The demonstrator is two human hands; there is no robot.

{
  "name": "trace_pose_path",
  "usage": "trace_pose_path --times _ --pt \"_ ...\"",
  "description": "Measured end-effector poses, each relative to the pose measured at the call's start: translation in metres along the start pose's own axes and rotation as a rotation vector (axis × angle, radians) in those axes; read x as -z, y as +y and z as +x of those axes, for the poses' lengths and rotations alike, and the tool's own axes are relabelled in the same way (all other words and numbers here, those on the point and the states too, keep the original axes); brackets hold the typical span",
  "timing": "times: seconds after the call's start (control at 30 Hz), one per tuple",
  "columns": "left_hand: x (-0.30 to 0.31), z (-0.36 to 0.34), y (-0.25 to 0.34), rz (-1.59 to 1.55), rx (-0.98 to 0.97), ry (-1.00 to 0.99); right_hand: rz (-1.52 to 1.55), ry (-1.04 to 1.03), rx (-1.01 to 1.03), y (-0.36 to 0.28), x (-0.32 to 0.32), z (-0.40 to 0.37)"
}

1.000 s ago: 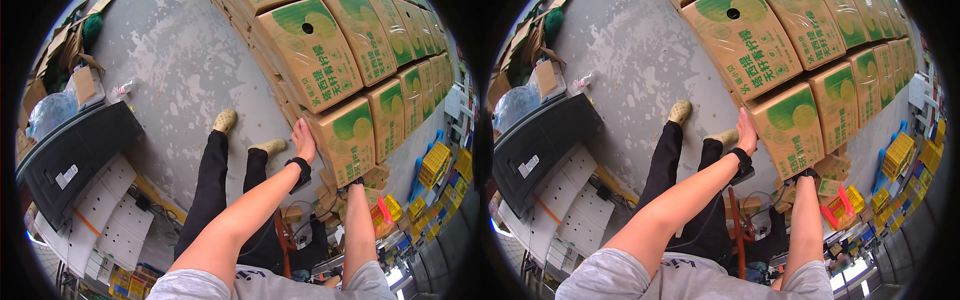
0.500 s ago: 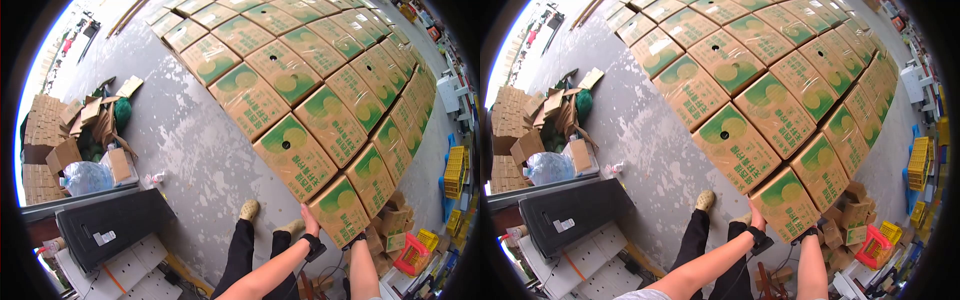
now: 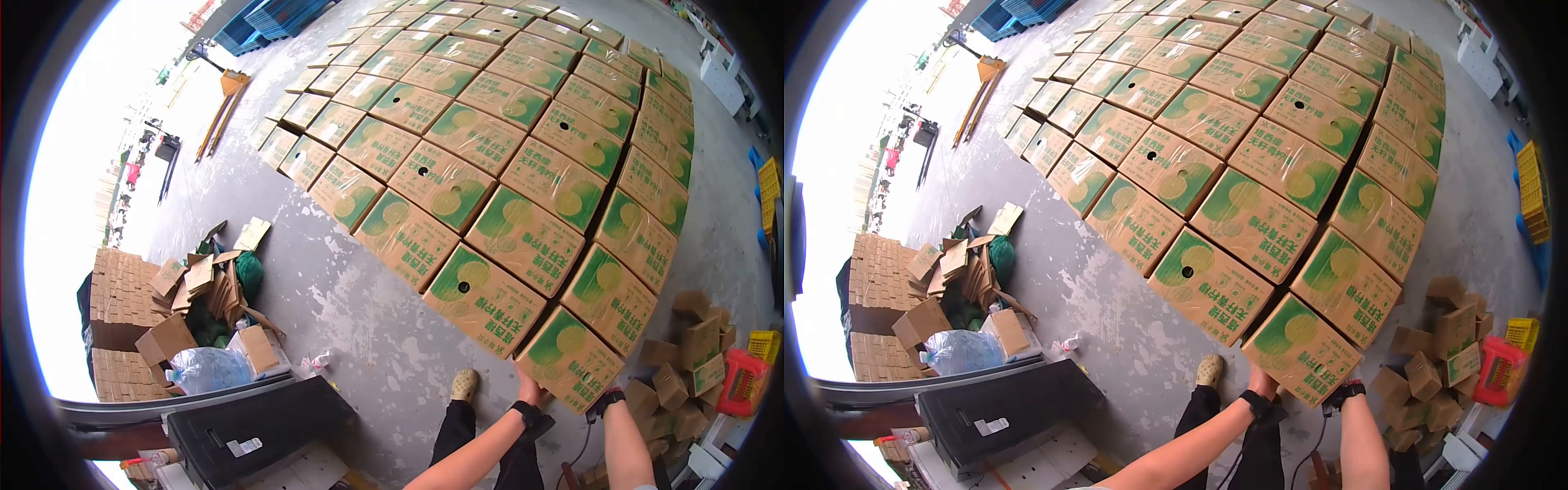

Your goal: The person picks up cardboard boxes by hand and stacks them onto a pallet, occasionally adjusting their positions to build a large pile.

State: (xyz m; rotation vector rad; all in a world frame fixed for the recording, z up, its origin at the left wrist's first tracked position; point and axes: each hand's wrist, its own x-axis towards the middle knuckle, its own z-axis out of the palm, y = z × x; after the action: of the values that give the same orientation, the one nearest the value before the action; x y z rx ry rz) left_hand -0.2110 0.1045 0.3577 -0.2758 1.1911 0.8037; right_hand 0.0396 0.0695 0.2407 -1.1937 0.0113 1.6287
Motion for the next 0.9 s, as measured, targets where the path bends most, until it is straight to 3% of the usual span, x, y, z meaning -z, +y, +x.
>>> trace_pose_path --times 0.4,0.53,0.57,0.6,0.67,0.7,0.73,0.77,0.8,0.83,0.87,0.9 --pt "-0.001 -0.013 0.021 0.048 0.048 -0.080 0.102 0.059 0.098 0.007 0.004 0.005" --pt "0.017 0.000 0.015 0.186 -0.007 -0.170 0.086 0.032 0.191 -0.005 -0.033 -0.003" --pt "0.021 0.004 0.015 0.129 -0.015 -0.183 0.320 0.052 0.123 -0.009 -0.040 -0.006" --pt "0.024 0.004 0.015 0.070 -0.023 -0.191 0.323 0.059 0.126 -0.007 -0.035 -0.007" --pt "0.018 0.000 0.016 0.038 -0.028 -0.191 -0.885 0.141 0.456 0.020 -0.001 0.007" --pt "0.021 0.007 0.016 -0.091 -0.025 -0.205 -0.713 0.086 0.360 0.050 0.044 0.040" --pt "0.028 0.015 0.014 -0.219 -0.021 -0.215 -0.718 0.080 0.340 0.029 0.042 0.008" --pt "0.033 0.023 0.004 -0.145 -0.125 -0.221 -0.184 0.054 0.191 0.015 0.024 0.002" --pt "0.041 0.031 -0.006 -0.086 -0.100 -0.125 0.354 0.059 0.043 -0.006 -0.048 -0.009" --pt "0.042 0.025 -0.013 0.000 -0.120 -0.200 -0.285 0.021 0.256 0.023 -0.005 0.016" --pt "0.038 0.015 -0.016 0.036 -0.087 -0.147 -0.935 -0.036 0.430 0.055 0.047 0.036" --pt "0.080 0.048 -0.039 0.633 -0.342 -0.310 -0.589 -0.074 0.483 0.049 0.042 0.028"
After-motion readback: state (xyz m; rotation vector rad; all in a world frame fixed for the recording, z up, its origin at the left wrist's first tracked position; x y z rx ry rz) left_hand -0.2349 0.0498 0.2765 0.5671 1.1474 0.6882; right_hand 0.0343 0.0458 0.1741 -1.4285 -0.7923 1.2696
